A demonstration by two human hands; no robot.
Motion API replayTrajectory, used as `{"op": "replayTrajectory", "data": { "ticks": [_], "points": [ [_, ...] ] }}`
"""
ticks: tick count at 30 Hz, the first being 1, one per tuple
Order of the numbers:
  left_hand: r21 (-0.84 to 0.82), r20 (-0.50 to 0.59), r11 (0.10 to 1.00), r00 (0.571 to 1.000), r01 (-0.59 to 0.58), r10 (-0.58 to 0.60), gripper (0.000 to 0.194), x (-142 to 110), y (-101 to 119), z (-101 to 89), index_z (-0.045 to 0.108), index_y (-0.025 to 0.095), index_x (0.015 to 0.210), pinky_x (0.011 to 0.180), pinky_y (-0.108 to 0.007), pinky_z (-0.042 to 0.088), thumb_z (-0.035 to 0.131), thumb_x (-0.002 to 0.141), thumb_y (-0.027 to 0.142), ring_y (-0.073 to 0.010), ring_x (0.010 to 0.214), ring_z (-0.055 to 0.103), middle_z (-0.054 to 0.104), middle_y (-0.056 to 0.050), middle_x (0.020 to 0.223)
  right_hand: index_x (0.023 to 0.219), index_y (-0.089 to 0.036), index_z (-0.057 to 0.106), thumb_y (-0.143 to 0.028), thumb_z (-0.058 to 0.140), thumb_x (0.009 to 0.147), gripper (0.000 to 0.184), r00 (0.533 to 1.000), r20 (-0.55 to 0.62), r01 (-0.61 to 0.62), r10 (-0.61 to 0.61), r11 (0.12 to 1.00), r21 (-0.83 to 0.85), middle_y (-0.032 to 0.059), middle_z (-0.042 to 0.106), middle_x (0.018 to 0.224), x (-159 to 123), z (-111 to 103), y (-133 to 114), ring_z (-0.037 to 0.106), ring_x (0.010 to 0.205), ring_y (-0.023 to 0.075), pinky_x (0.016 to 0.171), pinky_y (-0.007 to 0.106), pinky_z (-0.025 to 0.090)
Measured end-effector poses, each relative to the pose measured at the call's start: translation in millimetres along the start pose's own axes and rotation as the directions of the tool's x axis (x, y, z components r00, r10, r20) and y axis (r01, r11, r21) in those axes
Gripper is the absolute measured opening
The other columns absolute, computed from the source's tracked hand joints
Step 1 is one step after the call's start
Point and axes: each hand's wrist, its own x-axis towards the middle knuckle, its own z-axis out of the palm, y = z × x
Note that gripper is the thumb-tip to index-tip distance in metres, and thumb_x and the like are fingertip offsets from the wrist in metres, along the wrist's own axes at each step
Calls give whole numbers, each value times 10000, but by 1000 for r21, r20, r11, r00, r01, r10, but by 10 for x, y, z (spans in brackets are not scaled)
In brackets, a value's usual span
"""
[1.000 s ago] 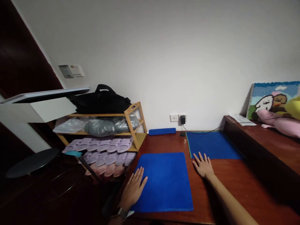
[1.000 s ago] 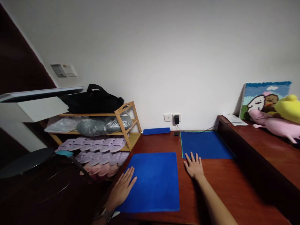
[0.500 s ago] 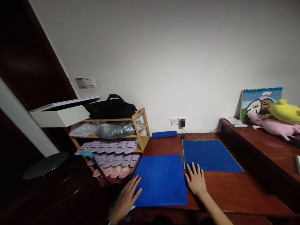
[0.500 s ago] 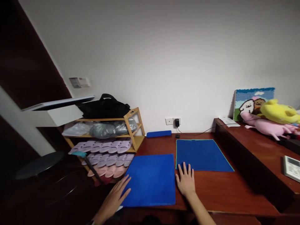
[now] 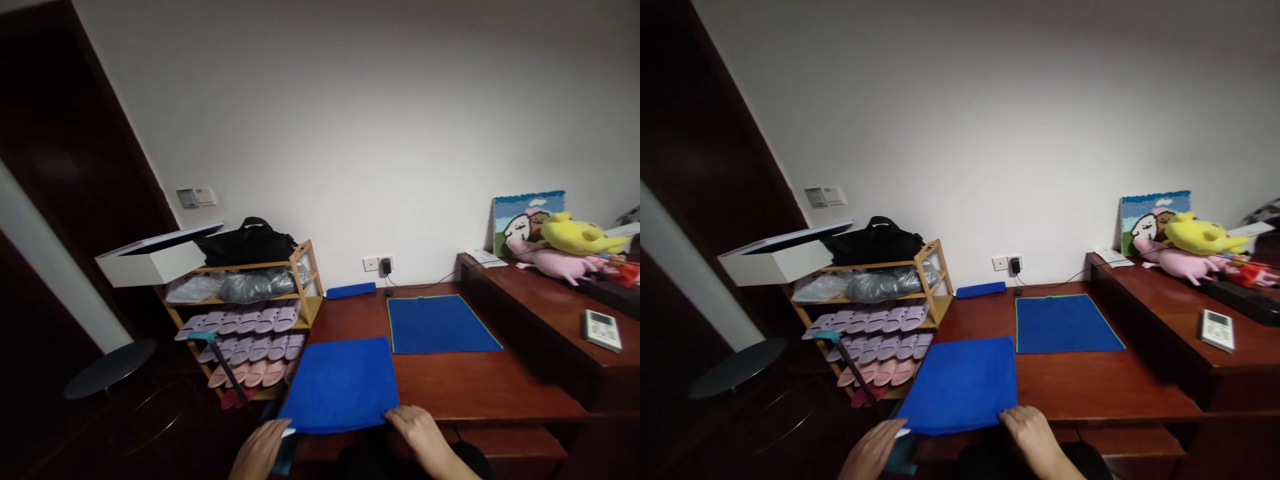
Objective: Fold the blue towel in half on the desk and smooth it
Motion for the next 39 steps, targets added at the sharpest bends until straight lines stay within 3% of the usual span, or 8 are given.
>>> {"op": "replayTrajectory", "data": {
  "ticks": [7,10,13,21,27,31,35,39],
  "points": [
    [-146,-100,981,985,127,-142,344,798,479,-1175,764,316,1151,976,-333,581,474,1003,427,-225,1104,715,772,-25,1152,1284,-303,678,-211,454,1017,361,995,-99,-19,8,993,-116,50,742,1108,133,-1585,-323,668,989,208,871,349,558],
    [-329,58,906,963,267,-262,331,1304,870,-1625,775,316,1122,986,-361,565,572,946,508,-251,1116,700,772,-30,1166,1262,-288,690,-295,417,1043,350,994,-99,-65,55,993,-99,69,726,1021,99,-2222,-298,672,875,185,779,299,552],
    [-477,274,782,914,400,-300,361,1753,1198,-1788,772,279,1115,900,-333,588,664,878,529,-248,1013,725,785,-42,1112,1209,-274,712,-415,419,1047,364,991,-63,-122,121,993,-11,66,722,1016,24,-2674,-151,692,851,174,756,269,549],
    [-669,499,616,866,416,-43,336,2725,1490,-893,794,174,928,800,-338,579,803,746,456,-258,856,754,810,-86,896,994,-257,773,-600,525,920,429,934,-6,-357,357,934,33,78,778,977,-71,-2920,1009,731,820,249,750,342,582],
    [-693,256,661,955,288,-147,313,4031,1571,-458,789,159,900,718,-316,561,786,754,436,-221,763,727,800,-90,845,1021,-218,755,-416,515,918,328,911,-257,-360,322,926,-114,73,784,1034,502,-3397,1802,729,933,254,864,365,556],
    [-729,41,644,954,232,-297,338,4705,1668,-260,767,156,948,635,-284,537,754,792,456,-178,662,685,774,-69,812,1059,-198,746,-357,534,911,304,840,-471,-390,269,903,-180,77,776,1062,836,-3748,2060,716,975,237,921,358,535],
    [-750,-4,626,945,213,-326,366,4709,1729,256,745,155,1014,630,-281,522,693,849,477,-174,645,672,742,-42,752,1070,-196,737,-344,540,897,301,810,-504,-421,299,896,-144,68,769,1077,718,-3572,2337,708,1005,222,949,349,527],
    [-671,82,689,951,274,-298,309,4111,1852,1068,757,182,979,624,-277,495,661,868,455,-174,639,640,705,-11,689,1033,-202,739,-314,515,876,296,771,-421,-542,478,839,-41,75,769,1090,157,-2749,2691,711,1043,227,993,357,521]
  ]
}}
